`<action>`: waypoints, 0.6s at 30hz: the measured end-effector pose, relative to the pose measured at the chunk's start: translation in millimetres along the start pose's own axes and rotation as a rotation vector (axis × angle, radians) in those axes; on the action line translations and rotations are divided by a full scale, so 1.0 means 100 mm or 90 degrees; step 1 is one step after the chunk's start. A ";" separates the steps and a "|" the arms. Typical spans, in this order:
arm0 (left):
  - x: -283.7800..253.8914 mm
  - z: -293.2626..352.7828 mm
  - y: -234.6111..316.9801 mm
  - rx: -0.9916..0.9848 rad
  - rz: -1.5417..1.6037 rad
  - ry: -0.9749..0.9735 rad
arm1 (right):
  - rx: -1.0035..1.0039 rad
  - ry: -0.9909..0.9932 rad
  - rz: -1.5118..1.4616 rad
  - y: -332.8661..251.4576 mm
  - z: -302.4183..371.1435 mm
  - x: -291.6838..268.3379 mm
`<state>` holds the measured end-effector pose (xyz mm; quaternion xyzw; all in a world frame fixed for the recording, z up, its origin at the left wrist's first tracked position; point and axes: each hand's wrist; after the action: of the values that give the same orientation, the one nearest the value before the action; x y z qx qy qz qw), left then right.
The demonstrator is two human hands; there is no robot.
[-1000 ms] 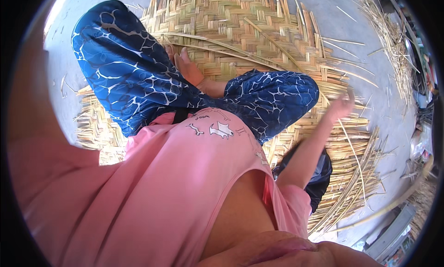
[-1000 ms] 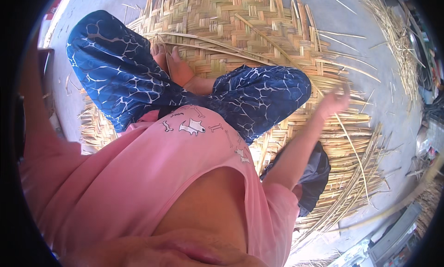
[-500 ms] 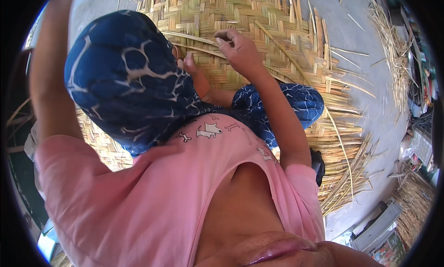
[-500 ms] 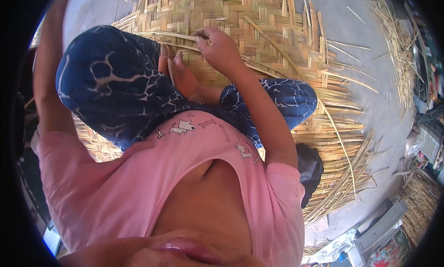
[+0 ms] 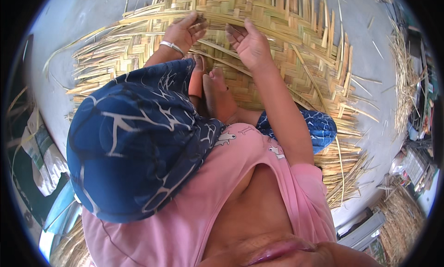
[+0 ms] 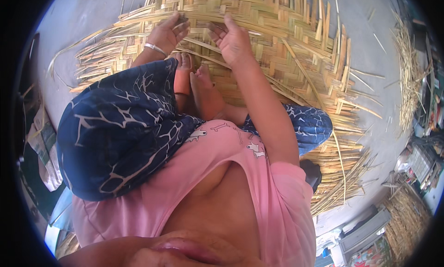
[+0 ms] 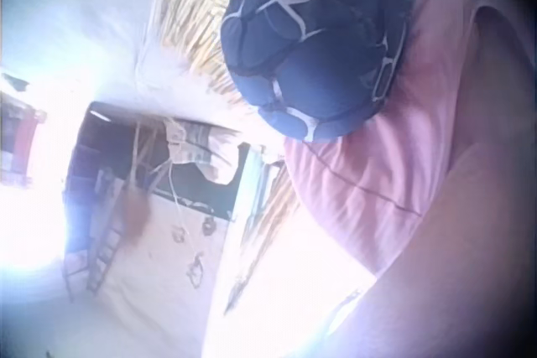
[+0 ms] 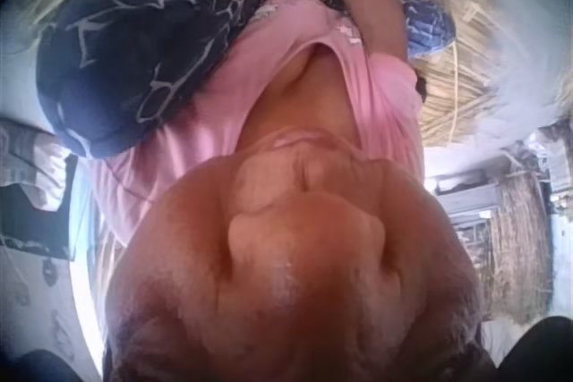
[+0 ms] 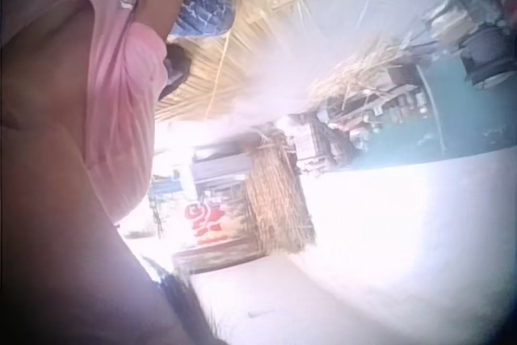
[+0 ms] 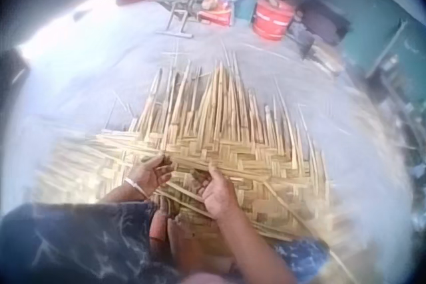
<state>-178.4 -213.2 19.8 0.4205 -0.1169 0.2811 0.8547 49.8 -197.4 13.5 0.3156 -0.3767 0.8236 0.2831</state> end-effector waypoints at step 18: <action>0.41 0.61 0.51 0.264 -1.222 -0.192 | 0.043 -0.127 0.059 -0.31 0.17 -0.50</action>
<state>-171.8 -220.2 108.6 0.5093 0.2166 -0.5714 0.6060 109.0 -205.5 -0.5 0.3874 -0.3890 0.8127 0.1952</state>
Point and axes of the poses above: each hand's wrist, its own z-axis away from the middle knuckle, its own x-axis out of the palm, y = z × x, and after that the axes turned 2 degrees about -x, right-handed
